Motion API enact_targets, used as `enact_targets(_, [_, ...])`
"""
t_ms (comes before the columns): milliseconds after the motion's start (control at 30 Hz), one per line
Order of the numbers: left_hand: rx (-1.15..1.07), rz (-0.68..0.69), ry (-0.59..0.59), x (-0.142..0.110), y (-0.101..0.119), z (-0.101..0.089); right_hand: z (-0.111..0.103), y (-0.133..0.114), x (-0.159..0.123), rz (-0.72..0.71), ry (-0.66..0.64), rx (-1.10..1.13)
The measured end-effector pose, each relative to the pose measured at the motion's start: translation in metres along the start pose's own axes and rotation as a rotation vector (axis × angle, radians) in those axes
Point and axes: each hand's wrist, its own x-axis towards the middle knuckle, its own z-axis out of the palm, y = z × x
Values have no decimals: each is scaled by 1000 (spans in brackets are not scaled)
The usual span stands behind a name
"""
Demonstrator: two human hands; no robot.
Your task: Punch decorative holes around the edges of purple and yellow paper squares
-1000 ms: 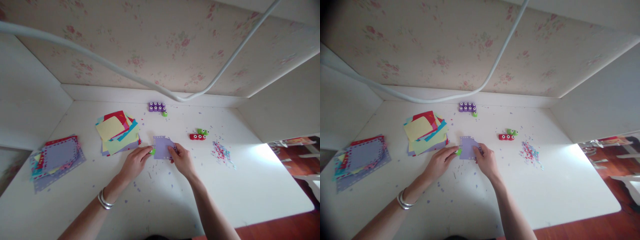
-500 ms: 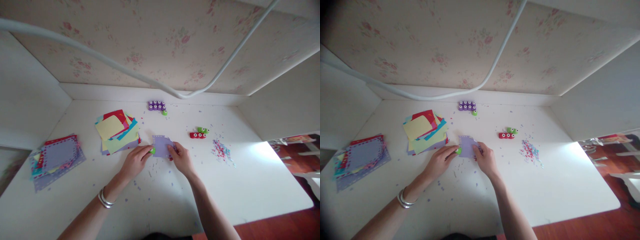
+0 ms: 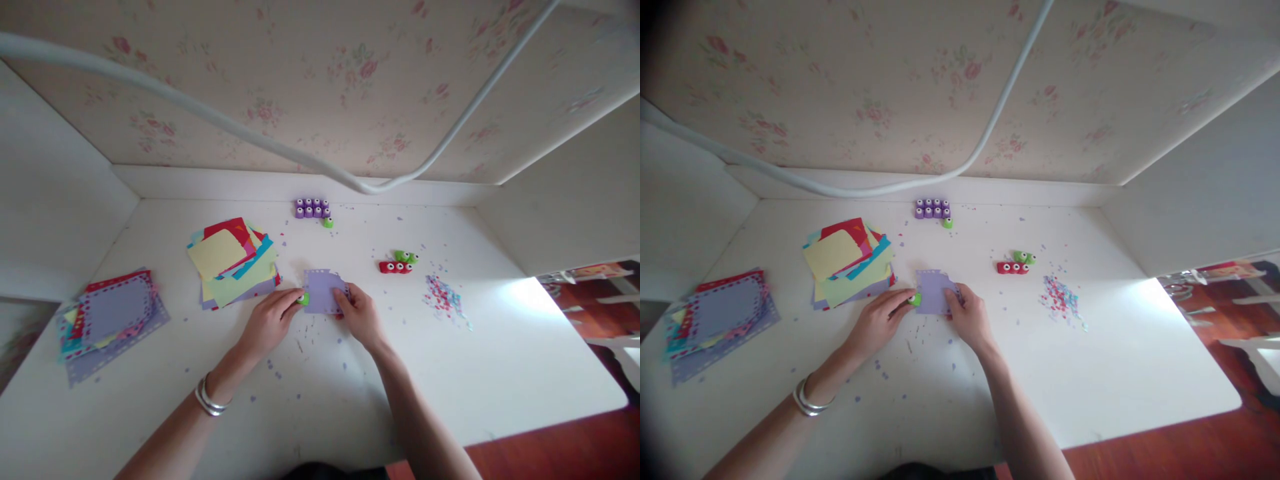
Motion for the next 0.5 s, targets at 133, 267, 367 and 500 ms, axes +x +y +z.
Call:
enact_targets(133, [-12, -12, 1, 0, 0, 0, 0, 3, -2, 16, 19, 52])
enact_targets(267, [-18, -15, -4, 0, 1, -1, 1, 3, -2, 17, 19, 50])
enact_targets(367, [-18, -8, -8, 0, 1, -1, 0, 1, 0, 13, 41, 18])
enact_targets(500, [-14, -3, -7, 0, 1, -1, 0, 2, 2, 5, 27, 13])
